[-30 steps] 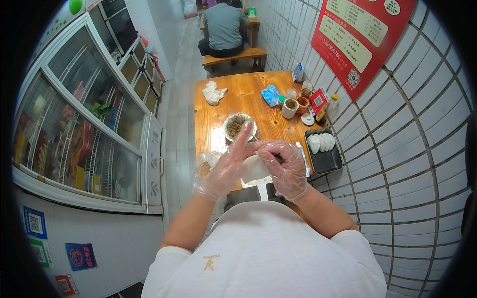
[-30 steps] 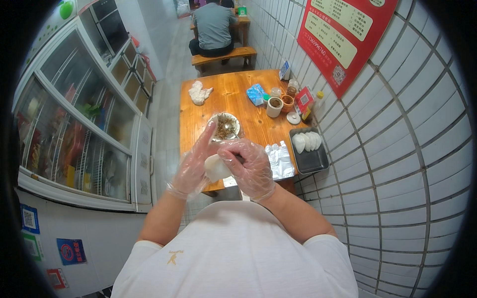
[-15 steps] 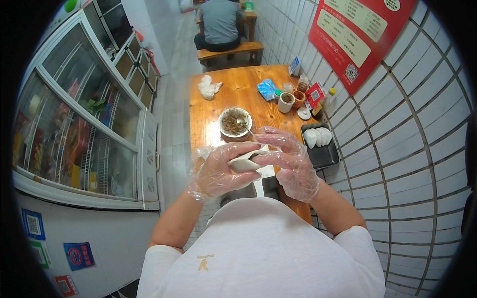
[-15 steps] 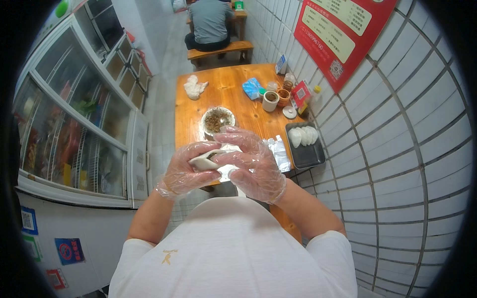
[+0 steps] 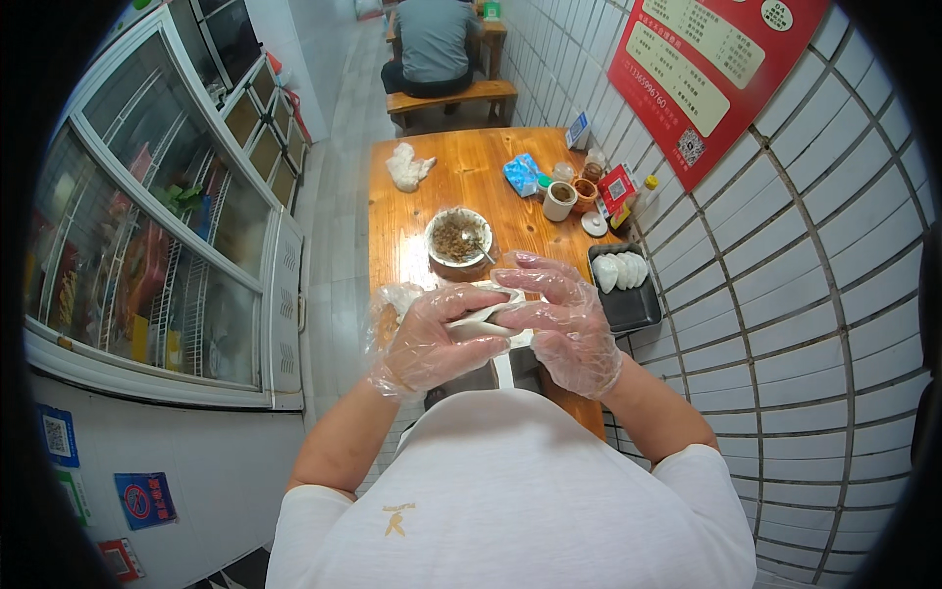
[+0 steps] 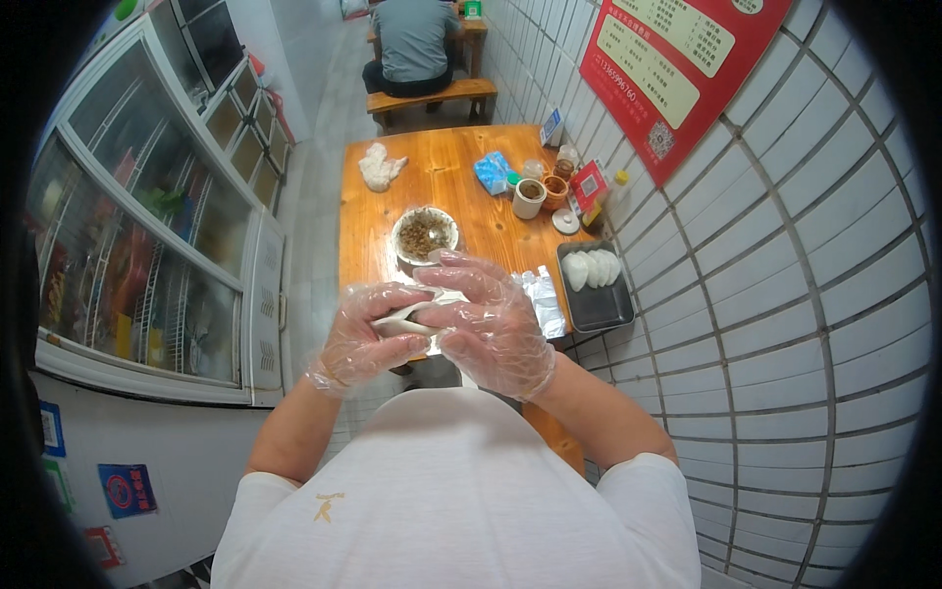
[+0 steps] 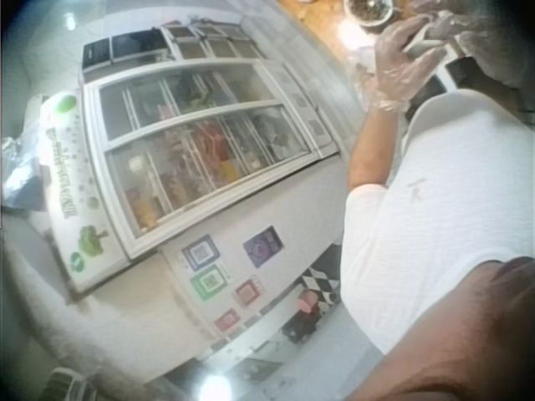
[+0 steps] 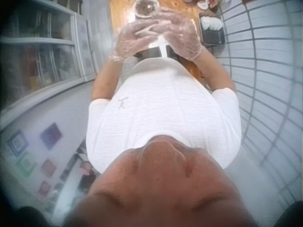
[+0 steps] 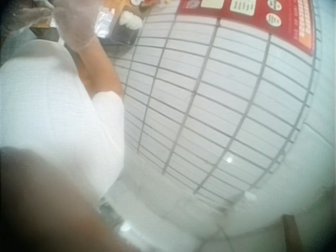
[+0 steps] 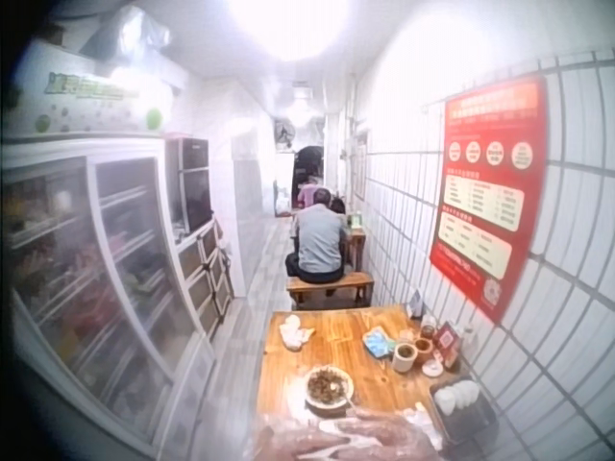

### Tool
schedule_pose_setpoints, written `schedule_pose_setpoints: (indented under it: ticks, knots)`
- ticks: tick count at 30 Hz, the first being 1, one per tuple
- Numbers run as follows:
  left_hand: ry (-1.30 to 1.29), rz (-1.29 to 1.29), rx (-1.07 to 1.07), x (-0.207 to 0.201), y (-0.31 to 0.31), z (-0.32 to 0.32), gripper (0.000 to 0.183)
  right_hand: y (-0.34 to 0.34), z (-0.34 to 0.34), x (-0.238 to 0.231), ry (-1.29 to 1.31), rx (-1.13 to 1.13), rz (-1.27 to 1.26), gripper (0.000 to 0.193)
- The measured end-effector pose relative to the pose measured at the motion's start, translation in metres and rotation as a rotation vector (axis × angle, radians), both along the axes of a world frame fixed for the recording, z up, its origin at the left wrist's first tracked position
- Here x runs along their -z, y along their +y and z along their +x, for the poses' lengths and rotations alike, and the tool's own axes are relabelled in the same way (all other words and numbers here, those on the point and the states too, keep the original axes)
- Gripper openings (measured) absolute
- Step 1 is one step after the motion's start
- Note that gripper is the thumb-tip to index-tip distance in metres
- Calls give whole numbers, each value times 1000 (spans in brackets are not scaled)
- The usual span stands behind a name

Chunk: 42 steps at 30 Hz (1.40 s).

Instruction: The person repeatedly scoops filling onto dough rounds, folds and seals them into dumplings, and places them on a tray. The person also flattens dough pieces on a cutting board and handles a plastic bag of dough. The process continues throughout the clip.

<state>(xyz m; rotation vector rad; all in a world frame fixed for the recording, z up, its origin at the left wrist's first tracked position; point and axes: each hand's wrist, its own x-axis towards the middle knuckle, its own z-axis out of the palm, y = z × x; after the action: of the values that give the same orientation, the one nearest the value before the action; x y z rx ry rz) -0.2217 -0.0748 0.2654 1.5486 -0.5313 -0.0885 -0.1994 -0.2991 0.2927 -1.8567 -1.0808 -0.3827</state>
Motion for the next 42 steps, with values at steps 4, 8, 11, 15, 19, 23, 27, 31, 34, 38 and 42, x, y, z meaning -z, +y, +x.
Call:
schedule_pose_setpoints:
  ticks: [4, 8, 11, 15, 19, 23, 27, 31, 34, 38, 42]
  knots:
    - [-12, -59, -38, 2, -1, -2, 37, -2, -1, -1, -41, 22, -56, 54]
    - [-46, -43, -68, 2, -1, -4, 33, -4, -3, 1, 107, 38, 74, 38]
    - [-20, -131, -120, 1, -4, -7, 29, -5, -8, 4, 164, 119, 243, 41]
    - [40, -274, -176, 2, -10, -13, 21, 4, -19, 12, 298, 48, 67, 31]
    - [9, -254, -146, 5, -11, -13, 17, 13, -25, 18, 456, 93, 145, 25]
    - [282, -515, 4, 6, -9, -13, 21, 10, -23, 21, 989, -131, 425, 22]
    - [383, -630, 35, 1, -13, -21, 49, 8, -20, 24, 1281, -356, 606, 27]
    - [349, -684, -137, -3, -27, -24, 63, 26, -23, 35, 852, -272, 496, 44]
    - [368, -569, -170, -4, -35, -19, 64, 38, -27, 42, 740, -223, 320, 60]
    - [249, -459, -377, -8, -29, -7, 45, 40, -27, 47, 977, -174, 469, 62]
    - [-330, 473, -265, -8, -2, 2, 29, 33, -26, 47, 704, -94, 237, 66]
